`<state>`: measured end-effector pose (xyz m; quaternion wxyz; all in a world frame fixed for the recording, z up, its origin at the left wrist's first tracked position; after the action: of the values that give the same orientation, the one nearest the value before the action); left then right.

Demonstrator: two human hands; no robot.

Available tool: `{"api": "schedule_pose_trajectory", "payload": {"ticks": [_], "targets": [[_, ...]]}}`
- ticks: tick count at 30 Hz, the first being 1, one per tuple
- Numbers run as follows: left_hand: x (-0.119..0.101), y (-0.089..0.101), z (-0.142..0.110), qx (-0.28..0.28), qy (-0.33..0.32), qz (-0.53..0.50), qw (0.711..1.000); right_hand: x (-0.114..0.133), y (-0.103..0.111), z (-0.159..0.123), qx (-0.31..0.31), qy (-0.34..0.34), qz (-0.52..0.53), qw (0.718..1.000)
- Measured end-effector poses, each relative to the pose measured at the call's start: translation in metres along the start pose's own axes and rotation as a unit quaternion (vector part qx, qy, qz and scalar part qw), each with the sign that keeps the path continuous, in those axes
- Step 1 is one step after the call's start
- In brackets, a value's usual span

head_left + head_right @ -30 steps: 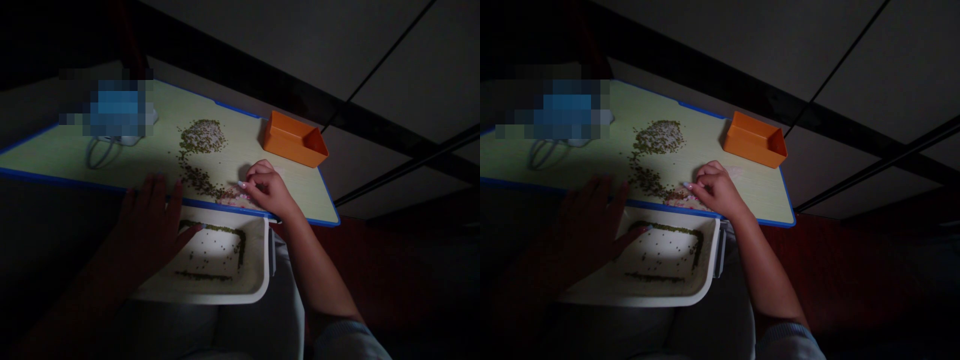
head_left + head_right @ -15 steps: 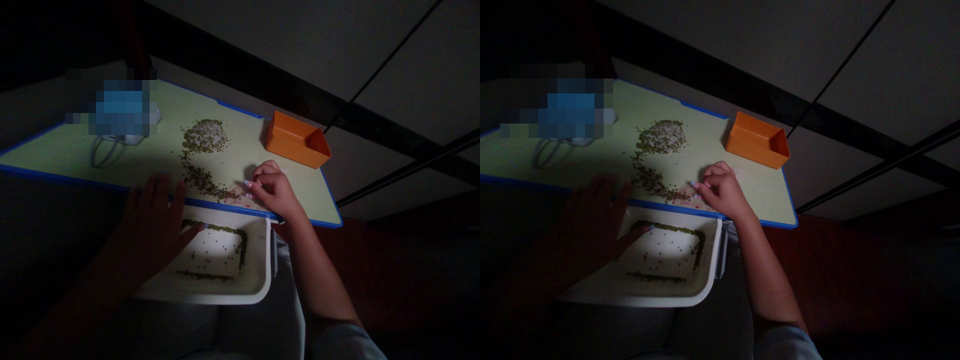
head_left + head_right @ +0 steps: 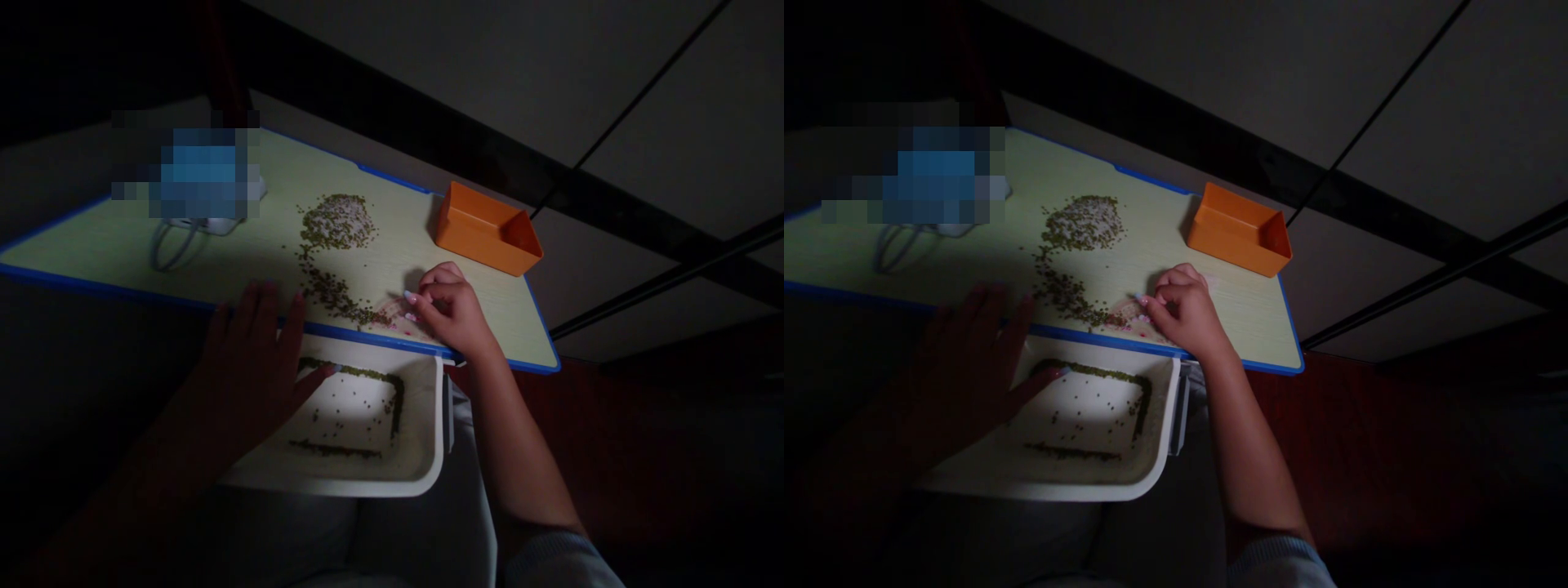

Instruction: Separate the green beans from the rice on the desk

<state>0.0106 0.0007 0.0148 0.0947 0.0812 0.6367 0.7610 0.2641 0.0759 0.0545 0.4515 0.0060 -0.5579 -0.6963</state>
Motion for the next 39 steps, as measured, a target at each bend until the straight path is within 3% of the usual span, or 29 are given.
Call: {"api": "schedule_pose_trajectory", "payload": {"ticks": [11, 22, 39], "targets": [[-0.0004, 0.0012, -0.0003, 0.014, 0.0, -0.015, 1.0, 0.0024, -0.0004, 0.0013, 0.028, 0.008, 0.025, 0.999], [-0.0022, 0.0033, 0.0009, 0.023, -0.002, 0.003, 1.0, 0.0041, 0.0009, 0.0003, 0.014, 0.023, 0.035, 0.999], [-0.0003, -0.0039, -0.0006, 0.002, -0.01, 0.007, 1.0, 0.0019, -0.0057, 0.0074, 0.022, 0.015, 0.014, 1.0]]}}
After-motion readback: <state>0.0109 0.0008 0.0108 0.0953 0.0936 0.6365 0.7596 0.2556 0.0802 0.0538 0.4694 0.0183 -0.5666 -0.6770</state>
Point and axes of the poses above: each hand's wrist, its own z-axis towards the middle knuckle, its own y-axis out of the back of the hand, x = y × z, the point moved 1 cm from there along z, towards the middle knuckle, and after that the axes turned 9 degrees about x, right-handed, at the moved point
